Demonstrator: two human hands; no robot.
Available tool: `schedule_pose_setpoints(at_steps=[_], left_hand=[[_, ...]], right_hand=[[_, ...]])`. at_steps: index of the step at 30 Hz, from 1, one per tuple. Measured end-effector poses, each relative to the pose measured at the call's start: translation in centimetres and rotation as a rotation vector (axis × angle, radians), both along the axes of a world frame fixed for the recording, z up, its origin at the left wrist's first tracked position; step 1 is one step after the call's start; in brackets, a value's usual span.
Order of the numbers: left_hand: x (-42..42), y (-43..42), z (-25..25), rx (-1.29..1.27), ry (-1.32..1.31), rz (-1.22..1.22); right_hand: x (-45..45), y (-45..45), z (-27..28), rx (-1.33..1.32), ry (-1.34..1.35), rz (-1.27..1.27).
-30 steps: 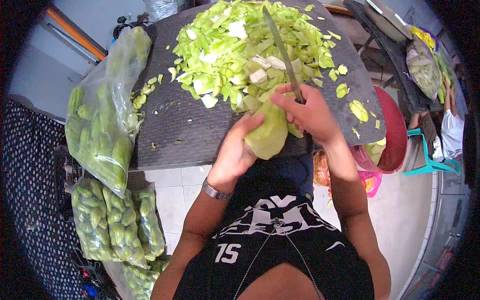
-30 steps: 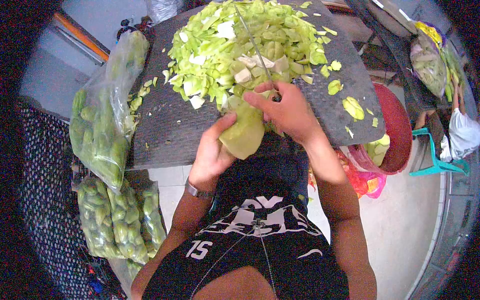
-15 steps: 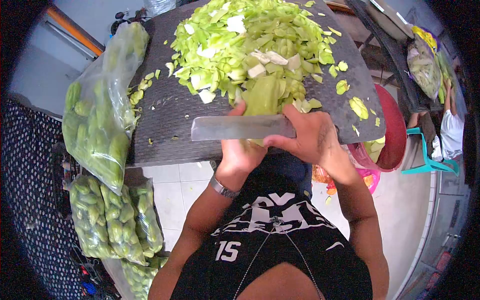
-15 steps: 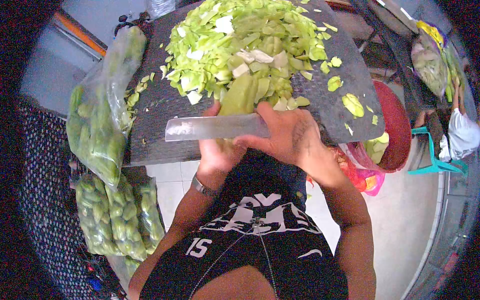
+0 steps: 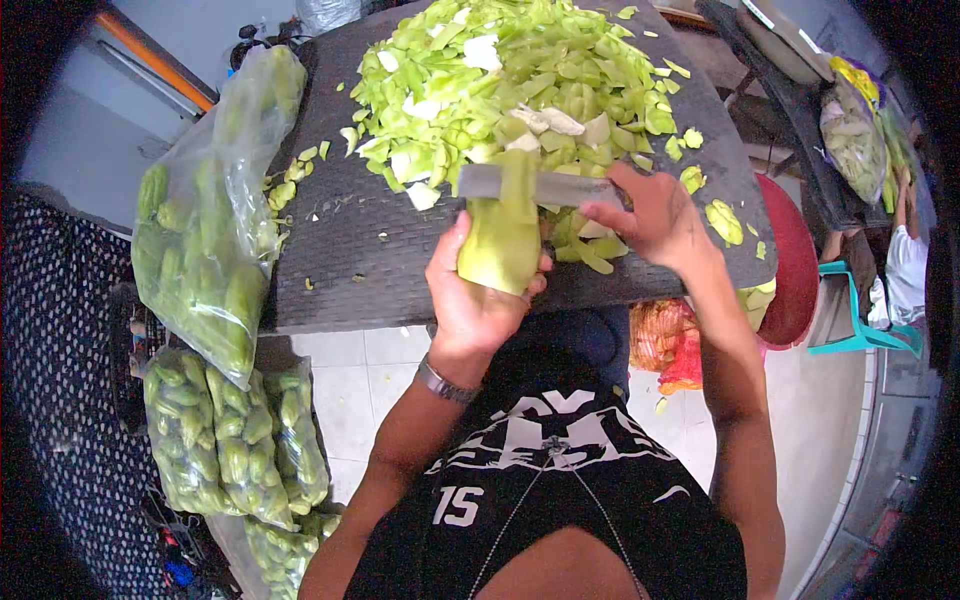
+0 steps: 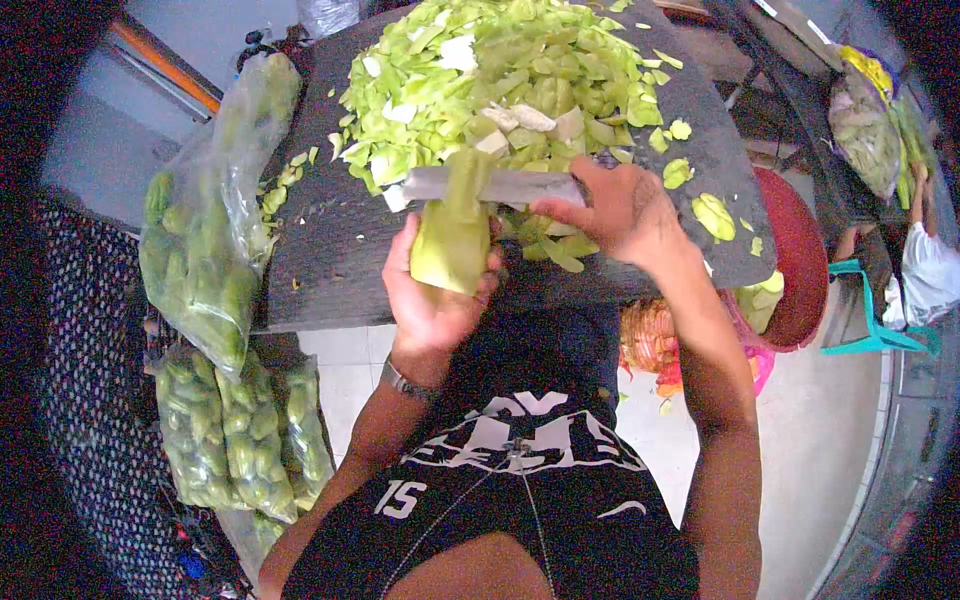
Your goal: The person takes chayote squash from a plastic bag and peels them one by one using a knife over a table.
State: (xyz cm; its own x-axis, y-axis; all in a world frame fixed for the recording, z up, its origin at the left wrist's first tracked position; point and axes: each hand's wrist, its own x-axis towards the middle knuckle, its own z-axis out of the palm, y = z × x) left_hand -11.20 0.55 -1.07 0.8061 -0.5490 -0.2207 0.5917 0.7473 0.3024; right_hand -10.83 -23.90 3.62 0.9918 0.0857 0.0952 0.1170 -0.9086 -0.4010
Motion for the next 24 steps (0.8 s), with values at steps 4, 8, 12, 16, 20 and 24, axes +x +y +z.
schedule_pose_setpoints(at_steps=[4, 8, 12, 16, 20, 24], left_hand=[[0.7, 0.8, 0.0, -0.081, 0.044, -0.033], [0.7, 0.9, -0.8, -0.087, 0.011, -0.117], [-0.1, -1.2, -0.2, -0.005, 0.104, -0.139], [0.8, -1.1, -0.3, -0.026, 0.063, -0.047], [1.8, -0.5, 1.2, 0.056, 0.026, -0.021], [2.3, 0.3, 0.8, 0.071, -0.005, -0.053]], right_hand=[[1.7, -1.5, 0.4, -0.028, 0.055, 0.045], [2.3, -1.6, -0.1, -0.020, 0.044, 0.009], [2.1, 0.4, -0.6, 0.104, 0.069, 0.050], [2.9, -0.1, -1.7, 0.367, 0.164, -0.041], [0.4, 1.1, -0.5, 0.358, 0.116, -0.146], [-3.9, 5.0, 1.4, 0.181, 0.002, 0.009]])
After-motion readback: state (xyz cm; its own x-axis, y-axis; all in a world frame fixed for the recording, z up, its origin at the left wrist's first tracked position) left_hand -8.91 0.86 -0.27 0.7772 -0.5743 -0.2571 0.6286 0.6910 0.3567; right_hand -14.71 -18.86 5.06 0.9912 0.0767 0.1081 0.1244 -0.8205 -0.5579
